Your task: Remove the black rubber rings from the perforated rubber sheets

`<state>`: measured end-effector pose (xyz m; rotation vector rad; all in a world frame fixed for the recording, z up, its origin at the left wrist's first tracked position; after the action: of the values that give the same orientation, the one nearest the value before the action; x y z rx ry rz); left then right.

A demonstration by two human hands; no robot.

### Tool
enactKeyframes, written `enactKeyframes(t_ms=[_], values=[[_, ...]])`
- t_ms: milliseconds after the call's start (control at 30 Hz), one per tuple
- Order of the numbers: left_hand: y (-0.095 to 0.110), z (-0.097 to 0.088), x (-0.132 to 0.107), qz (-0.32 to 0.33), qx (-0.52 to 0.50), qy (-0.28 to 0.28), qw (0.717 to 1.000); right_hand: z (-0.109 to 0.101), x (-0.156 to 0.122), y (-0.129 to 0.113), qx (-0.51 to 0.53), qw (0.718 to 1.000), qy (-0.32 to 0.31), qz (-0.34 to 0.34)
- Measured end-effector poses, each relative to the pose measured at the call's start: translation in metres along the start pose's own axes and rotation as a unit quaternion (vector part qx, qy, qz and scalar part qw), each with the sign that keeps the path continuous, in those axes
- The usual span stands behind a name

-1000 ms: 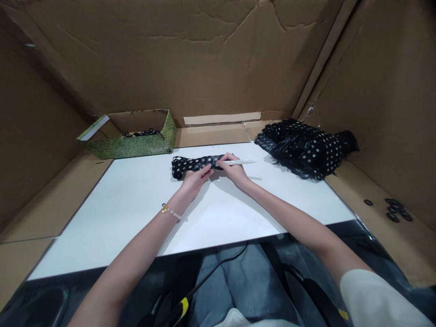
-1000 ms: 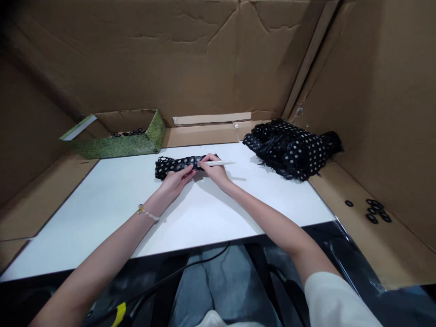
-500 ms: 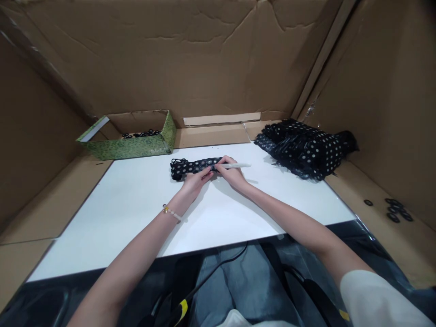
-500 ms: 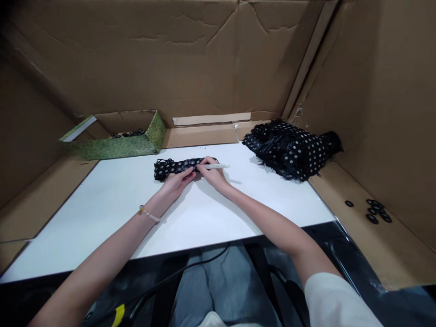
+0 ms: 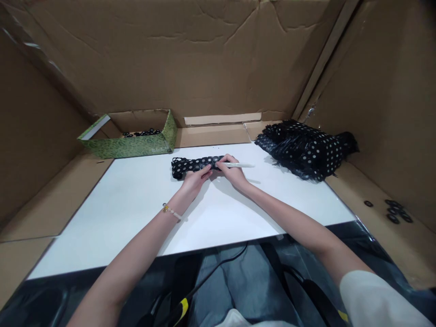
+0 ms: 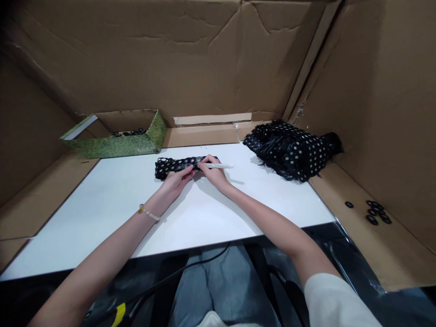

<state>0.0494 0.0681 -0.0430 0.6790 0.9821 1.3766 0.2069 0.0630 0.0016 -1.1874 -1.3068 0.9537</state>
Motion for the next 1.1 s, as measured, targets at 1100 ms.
enactKeyframes(t_ms=[1100], values=[[-0.002, -0.022, 0.007, 0.038, 0.034, 0.061, 0.997, -0.038, 0.018, -0.070, -0.173, 0.982, -0.075, 0.031]])
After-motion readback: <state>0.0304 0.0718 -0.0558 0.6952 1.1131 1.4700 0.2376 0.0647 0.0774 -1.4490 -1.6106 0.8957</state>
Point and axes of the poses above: each hand's wrist, its own x-axis towards the middle knuckle, its own z-axis out of the palm, y = z × x, the point moved 9 cm from there along x, towards the middle knuckle, and after that the axes turned 8 degrees about z, right-handed, at the moved point
